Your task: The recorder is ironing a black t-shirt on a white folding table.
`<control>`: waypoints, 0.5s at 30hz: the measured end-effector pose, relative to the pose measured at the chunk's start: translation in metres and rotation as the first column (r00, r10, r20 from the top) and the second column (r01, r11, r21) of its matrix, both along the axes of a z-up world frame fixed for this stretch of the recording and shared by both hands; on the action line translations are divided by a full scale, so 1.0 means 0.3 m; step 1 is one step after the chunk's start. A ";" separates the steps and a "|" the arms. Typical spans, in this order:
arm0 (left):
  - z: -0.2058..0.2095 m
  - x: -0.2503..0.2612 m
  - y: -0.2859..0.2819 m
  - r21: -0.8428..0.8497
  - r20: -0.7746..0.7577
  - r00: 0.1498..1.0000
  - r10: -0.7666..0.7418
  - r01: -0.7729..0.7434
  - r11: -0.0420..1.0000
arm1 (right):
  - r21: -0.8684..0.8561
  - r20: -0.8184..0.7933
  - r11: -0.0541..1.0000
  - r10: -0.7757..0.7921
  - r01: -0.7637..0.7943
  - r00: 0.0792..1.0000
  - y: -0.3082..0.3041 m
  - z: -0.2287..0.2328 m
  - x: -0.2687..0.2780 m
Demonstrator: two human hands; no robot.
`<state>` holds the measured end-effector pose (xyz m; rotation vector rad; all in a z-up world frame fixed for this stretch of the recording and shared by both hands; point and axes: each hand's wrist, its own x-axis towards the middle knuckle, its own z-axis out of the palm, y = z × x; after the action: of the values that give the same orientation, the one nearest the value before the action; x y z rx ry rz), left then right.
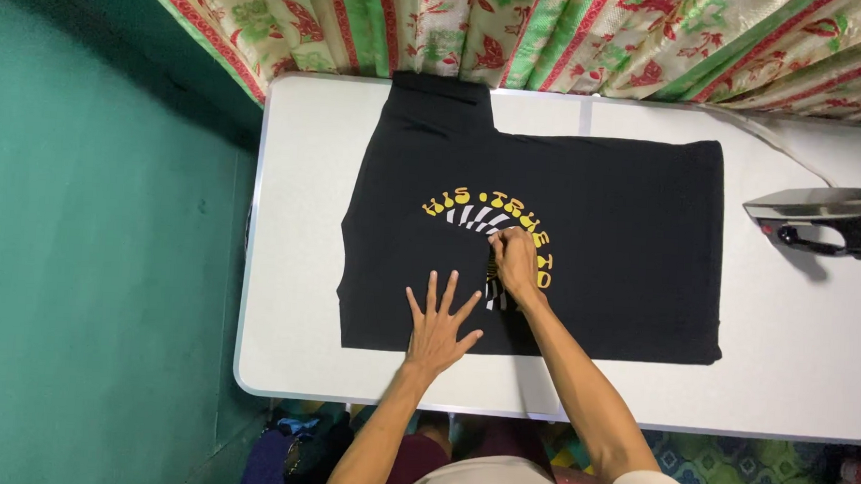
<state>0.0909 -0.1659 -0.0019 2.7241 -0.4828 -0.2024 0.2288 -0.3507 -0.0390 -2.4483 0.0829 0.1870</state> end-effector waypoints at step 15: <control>-0.076 0.254 0.164 -0.253 0.265 0.935 0.235 -0.168 0.953 | -0.419 0.420 0.867 0.448 -0.269 0.789 0.229 -0.015 -0.176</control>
<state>0.1672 -0.1165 -0.0248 2.5617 -0.2770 0.2987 0.1759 -0.2819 -0.0433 -2.7513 -0.6529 -0.3442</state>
